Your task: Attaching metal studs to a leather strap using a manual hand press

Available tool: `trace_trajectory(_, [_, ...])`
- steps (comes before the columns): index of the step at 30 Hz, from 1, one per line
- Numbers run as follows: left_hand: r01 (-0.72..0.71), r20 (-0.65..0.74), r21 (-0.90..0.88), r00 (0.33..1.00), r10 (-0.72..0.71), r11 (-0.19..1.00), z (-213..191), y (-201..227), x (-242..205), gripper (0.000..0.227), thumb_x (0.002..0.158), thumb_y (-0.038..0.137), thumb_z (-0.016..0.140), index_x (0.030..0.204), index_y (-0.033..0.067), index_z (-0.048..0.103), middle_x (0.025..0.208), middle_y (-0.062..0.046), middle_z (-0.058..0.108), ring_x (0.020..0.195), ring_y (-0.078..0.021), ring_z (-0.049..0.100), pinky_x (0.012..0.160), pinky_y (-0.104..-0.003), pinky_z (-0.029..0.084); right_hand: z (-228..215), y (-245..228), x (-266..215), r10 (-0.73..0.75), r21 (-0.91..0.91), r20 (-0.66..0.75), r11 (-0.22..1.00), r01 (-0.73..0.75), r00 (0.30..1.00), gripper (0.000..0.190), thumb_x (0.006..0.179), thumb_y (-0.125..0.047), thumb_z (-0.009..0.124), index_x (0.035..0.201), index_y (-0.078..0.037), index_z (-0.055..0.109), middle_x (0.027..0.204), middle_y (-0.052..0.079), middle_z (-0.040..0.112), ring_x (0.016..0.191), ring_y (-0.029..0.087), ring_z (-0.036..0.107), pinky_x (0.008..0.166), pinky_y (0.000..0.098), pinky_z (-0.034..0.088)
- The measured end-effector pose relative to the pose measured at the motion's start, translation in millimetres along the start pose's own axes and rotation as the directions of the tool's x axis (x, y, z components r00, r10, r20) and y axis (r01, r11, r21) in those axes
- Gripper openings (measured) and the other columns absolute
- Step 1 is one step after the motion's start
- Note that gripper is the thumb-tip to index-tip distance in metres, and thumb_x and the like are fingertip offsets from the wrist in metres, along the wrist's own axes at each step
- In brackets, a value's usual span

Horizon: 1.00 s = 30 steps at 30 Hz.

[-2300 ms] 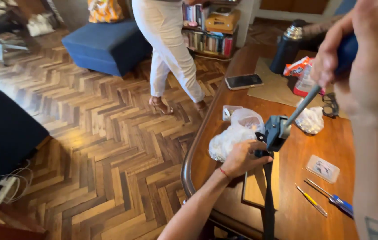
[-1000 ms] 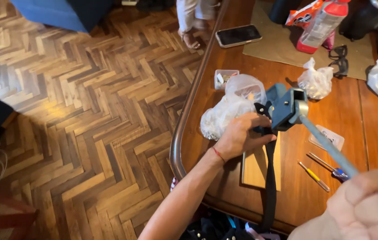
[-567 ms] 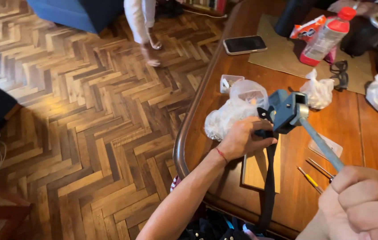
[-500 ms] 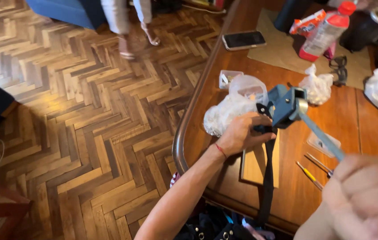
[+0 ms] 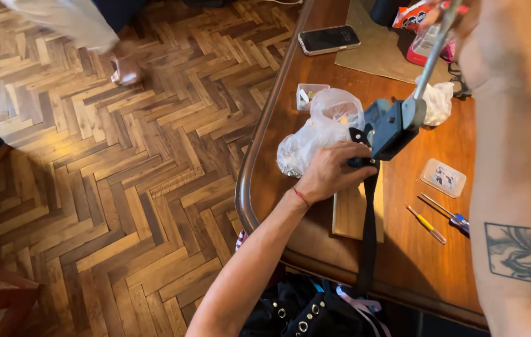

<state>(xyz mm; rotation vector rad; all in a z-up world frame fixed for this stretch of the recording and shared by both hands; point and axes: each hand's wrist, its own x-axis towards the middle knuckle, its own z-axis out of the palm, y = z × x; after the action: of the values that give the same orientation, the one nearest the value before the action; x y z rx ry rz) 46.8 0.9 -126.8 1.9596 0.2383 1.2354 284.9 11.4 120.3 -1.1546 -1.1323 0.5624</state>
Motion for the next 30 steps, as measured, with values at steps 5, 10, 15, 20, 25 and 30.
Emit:
trace_trajectory(5, [0.007, -0.024, -0.001, 1.0, -0.007, 1.0, 2.7, -2.1, -1.2, 0.016, 0.11, 0.034, 0.086, 0.125, 0.0278, 0.088, 0.131, 0.001, 0.088, 0.128, -0.0267, 0.083, 0.108, -0.042, 0.068, -4.0, 16.0, -50.8, 0.121, 0.217, -0.108, 0.972, -0.095, 0.987, 0.074, 0.128, -0.025, 0.09, 0.186, -0.036, 0.045, 0.159, 0.011, 0.095, 0.105, 0.023, 0.103, 0.079, 0.0364, 0.091])
trace_trajectory(10, [-0.02, -0.024, 0.057, 0.999, 0.021, 0.998, -3.3, 5.9, 2.5, 0.015, 0.11, 0.035, 0.085, 0.125, 0.03, 0.088, 0.13, 0.003, 0.088, 0.122, -0.0263, 0.084, 0.105, -0.04, 0.069, -3.8, 51.5, -149.4, -0.234, -0.203, -0.329, 0.964, 0.174, 0.915, 0.019, 0.124, -0.012, 0.087, 0.136, -0.006, 0.073, 0.123, 0.012, 0.072, 0.101, 0.016, 0.071, 0.072, 0.029, 0.064])
trace_trajectory(15, [-0.071, 0.02, 0.116, 0.997, 0.069, 0.991, -12.0, 17.9, 3.2, 0.017, 0.112, 0.024, 0.079, 0.128, 0.0267, 0.085, 0.134, -0.002, 0.085, 0.123, -0.0341, 0.081, 0.103, -0.045, 0.068, 31.0, 93.0, -262.2, -0.162, -0.397, -0.251, 0.916, 0.051, 0.954, 0.034, 0.099, -0.01, 0.096, 0.122, -0.003, 0.073, 0.104, 0.015, 0.069, 0.087, 0.024, 0.074, 0.073, 0.033, 0.063])
trace_trajectory(20, [-0.122, 0.059, 0.189, 0.992, 0.113, 0.974, -12.6, 16.0, -2.2, 0.025, 0.11, 0.019, 0.079, 0.132, 0.0305, 0.084, 0.138, 0.002, 0.082, 0.127, -0.0314, 0.079, 0.108, -0.045, 0.065, 31.5, 117.0, -278.9, -0.226, -0.66, -0.145, 0.747, 0.076, 0.963, 0.074, 0.08, 0.011, 0.101, 0.145, 0.007, 0.067, 0.127, 0.023, 0.056, 0.097, 0.042, 0.081, 0.071, 0.0438, 0.07])
trace_trajectory(25, [-0.163, 0.049, 0.24, 0.987, 0.156, 0.957, -10.8, 11.9, 8.3, 0.012, 0.116, 0.028, 0.077, 0.125, 0.0266, 0.084, 0.138, 0.001, 0.081, 0.124, -0.0311, 0.077, 0.106, -0.043, 0.065, 12.0, 121.5, -264.6, -0.312, -0.779, 0.008, 0.594, 0.202, 0.95, 0.04, 0.095, 0.0, 0.096, 0.133, -0.009, 0.09, 0.115, 0.014, 0.079, 0.099, 0.036, 0.083, 0.081, 0.0456, 0.067])
trace_trajectory(30, [-0.147, 0.044, 0.262, 0.989, 0.141, 0.954, -3.8, 3.2, 4.3, 0.013, 0.118, 0.03, 0.073, 0.125, 0.0258, 0.083, 0.135, 0.001, 0.081, 0.118, -0.0315, 0.076, 0.102, -0.043, 0.065, 4.6, 114.4, -261.8, -0.285, -0.761, 0.038, 0.613, 0.212, 0.958, 0.024, 0.109, -0.002, 0.089, 0.132, -0.012, 0.091, 0.121, 0.01, 0.08, 0.101, 0.03, 0.081, 0.087, 0.0404, 0.065])
